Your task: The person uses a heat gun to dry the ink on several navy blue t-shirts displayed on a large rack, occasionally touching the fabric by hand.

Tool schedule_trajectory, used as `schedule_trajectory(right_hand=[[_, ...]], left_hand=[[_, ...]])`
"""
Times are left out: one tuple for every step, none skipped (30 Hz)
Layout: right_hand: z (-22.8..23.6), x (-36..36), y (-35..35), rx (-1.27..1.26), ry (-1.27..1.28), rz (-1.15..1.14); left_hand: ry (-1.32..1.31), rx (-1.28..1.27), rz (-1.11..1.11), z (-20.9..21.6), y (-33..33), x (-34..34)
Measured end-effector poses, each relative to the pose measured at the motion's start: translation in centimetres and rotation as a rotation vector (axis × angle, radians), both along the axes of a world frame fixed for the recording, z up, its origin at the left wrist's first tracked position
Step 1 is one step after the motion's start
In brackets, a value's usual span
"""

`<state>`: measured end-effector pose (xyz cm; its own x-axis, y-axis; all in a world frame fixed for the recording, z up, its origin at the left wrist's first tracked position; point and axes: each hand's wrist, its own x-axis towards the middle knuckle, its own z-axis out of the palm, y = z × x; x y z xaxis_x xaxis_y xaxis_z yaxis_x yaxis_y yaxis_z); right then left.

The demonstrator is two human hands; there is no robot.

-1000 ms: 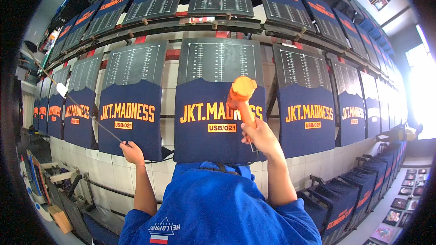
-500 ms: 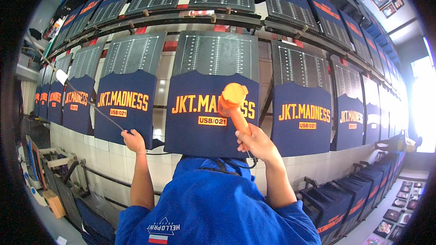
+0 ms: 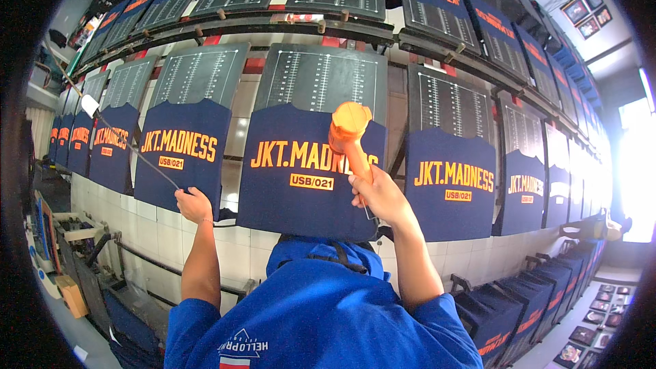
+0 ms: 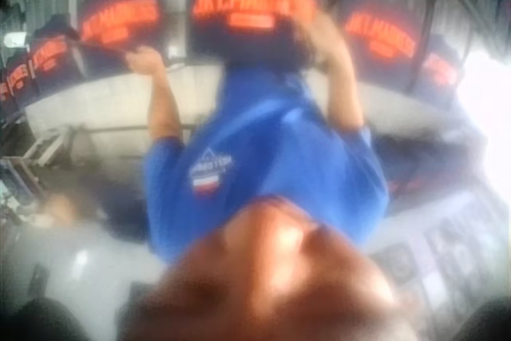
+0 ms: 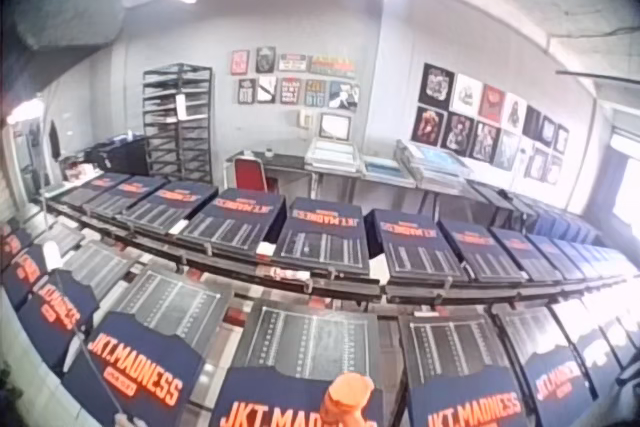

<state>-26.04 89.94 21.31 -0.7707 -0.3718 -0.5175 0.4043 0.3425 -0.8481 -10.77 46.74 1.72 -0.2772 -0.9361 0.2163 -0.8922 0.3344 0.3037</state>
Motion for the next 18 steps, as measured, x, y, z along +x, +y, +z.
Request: schedule_trajectory(right_hand=[[0.0,-0.3,-0.2,0.001,0.005,-0.008],[0.0,-0.5,-0.3,-0.018,0.022,-0.015],[0.0,-0.6,-0.2,-0.017,0.018,-0.020],[-0.1,-0.6,-0.1,-0.015,0.014,-0.026],[-0.1,-0.6,0.0,-0.013,0.009,-0.033],[-0.1,-0.5,0.0,-0.014,0.001,-0.026],[0.2,-0.3,0.1,-0.014,-0.008,-0.020],[0.4,0.0,0.2,-0.015,-0.016,-0.015],[0.5,0.3,0.5,-0.002,-0.029,-0.007],[0.5,0.8,0.8,0.010,-0.041,0.001],[0.6,1.3,1.1,0.023,-0.053,0.008],[0.8,1.9,1.6,0.029,-0.063,0.015],[1.0,2.4,1.9,0.017,-0.078,0.013],[1.3,2.9,2.2,0.005,-0.094,0.012],[1.5,3.3,2.4,-0.007,-0.111,0.009],[1.4,3.7,2.6,-0.005,-0.121,0.001],[1.4,3.7,2.6,0.000,-0.116,0.005],[1.4,3.7,2.7,0.003,-0.110,0.007]], left_hand=[[-0.007,-0.002,0.001,0.0,-0.1,0.1],[-0.011,-0.007,0.001,0.0,-0.1,0.2],[-0.014,-0.008,-0.001,0.0,0.0,0.2],[-0.017,-0.010,-0.004,0.0,0.1,0.1],[-0.010,-0.005,-0.007,0.1,0.1,-0.2],[-0.009,-0.001,-0.005,0.3,0.2,-0.1],[-0.007,0.003,-0.004,0.4,0.3,0.0],[-0.007,0.004,0.001,0.2,0.2,0.0],[-0.008,0.005,0.005,0.0,0.0,0.0],[-0.008,0.007,0.008,-0.2,-0.1,0.0],[-0.015,-0.001,0.008,-0.2,-0.1,0.2],[-0.021,-0.009,0.006,-0.1,-0.1,0.2],[-0.027,-0.017,0.005,-0.1,-0.1,0.2],[-0.024,-0.019,0.005,-0.2,-0.1,0.1],[-0.022,-0.021,0.002,-0.2,0.0,0.1],[-0.021,-0.022,0.001,-0.2,0.0,0.1],[-0.022,-0.019,0.002,-0.3,0.0,0.1],[-0.021,-0.019,0.002,-0.2,0.0,0.0]])
